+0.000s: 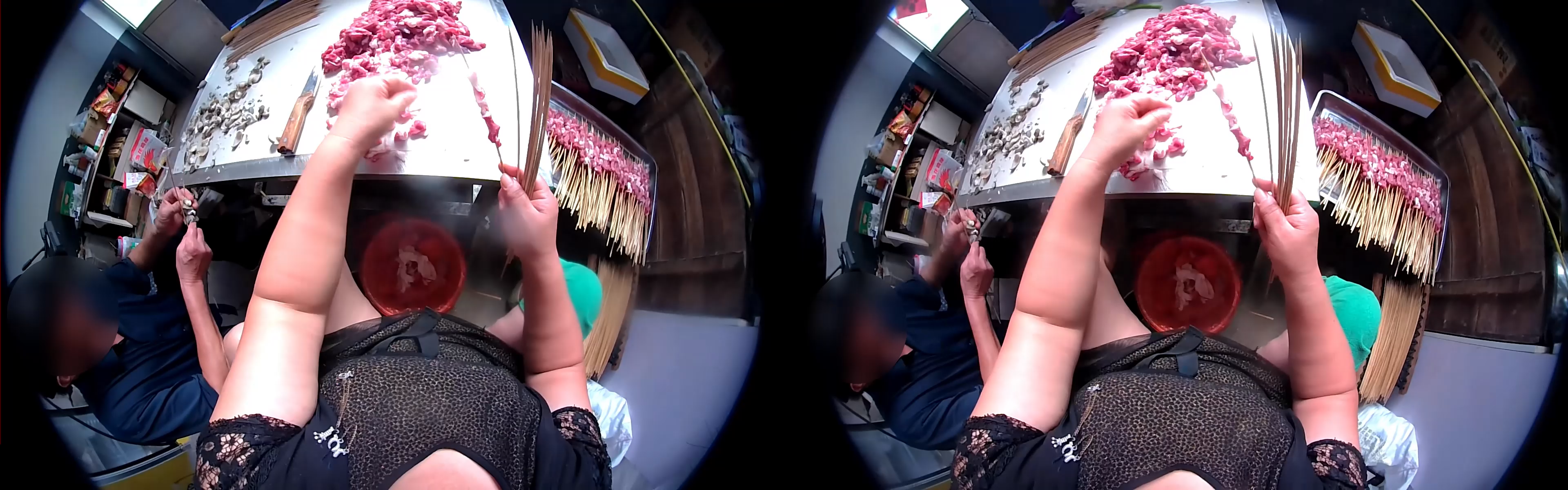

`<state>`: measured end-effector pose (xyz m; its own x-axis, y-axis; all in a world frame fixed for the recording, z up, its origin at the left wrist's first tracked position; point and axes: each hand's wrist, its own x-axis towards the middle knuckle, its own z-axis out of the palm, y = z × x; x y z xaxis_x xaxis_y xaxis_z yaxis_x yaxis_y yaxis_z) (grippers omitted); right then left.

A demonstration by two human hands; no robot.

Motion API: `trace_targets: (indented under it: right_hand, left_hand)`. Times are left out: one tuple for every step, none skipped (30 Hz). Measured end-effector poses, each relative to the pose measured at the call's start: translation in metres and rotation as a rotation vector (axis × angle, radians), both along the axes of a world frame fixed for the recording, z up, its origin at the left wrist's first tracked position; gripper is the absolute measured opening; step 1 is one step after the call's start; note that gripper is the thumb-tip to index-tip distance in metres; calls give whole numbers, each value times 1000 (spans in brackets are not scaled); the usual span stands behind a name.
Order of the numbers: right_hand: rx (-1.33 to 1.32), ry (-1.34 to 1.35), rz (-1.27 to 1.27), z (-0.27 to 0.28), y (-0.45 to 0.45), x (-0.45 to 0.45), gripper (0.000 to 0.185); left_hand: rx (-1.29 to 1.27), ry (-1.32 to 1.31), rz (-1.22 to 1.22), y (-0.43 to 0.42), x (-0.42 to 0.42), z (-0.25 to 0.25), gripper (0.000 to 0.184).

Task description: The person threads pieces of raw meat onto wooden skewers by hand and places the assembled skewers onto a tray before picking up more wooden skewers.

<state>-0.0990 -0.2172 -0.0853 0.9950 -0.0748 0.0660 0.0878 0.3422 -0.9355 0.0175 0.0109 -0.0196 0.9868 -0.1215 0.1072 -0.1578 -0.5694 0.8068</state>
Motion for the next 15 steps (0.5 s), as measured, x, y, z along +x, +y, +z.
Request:
trace_targets:
  right_hand:
    - [13,5,8,1,0,1,20]
    - [25,10,14,1,-1,2,20]
    - [26,11,13,1,-1,2,20]
    - [18,12,23,0,-1,3,20]
    - [11,13,34,0,0,2,20]
    - [13,12,32,-1,1,2,20]
    - [5,29,45,-1,1,2,20]
    - [-5,47,56,-2,0,1,20]
    - [-5,47,50,-2,0,1,20]
    - [-13,45,55,-2,0,1,20]
    - [-21,41,61,-2,1,2,20]
    - [-29,33,62,-1,2,2,20]
    - [-27,32,60,-1,1,2,20]
    - [-23,35,67,-2,2,2,19]
    - [-18,39,75,-3,2,2,19]
  left_hand:
    - [176,72,-23,-7,-7,7,24]
    - [385,176,-55,-14,-15,15,30]
    - [622,-12,-88,-15,-17,6,30]
    - [618,-28,-80,-15,-16,1,27]
    - [615,-45,-72,-15,-15,-3,24]
    - [617,-46,-73,-14,-15,-2,24]
    - [462,-2,-55,-13,-14,0,20]
    - [306,43,-39,-11,-13,1,17]
    - [93,124,-12,-8,-9,1,15]
    - [-117,160,17,-5,-7,1,15]
    - [-327,196,49,-1,-5,1,16]
    - [-421,191,48,1,-1,3,16]
    - [-420,190,46,2,-2,3,16]
    - [-492,205,45,4,-3,4,21]
    - [-565,219,44,4,-5,7,28]
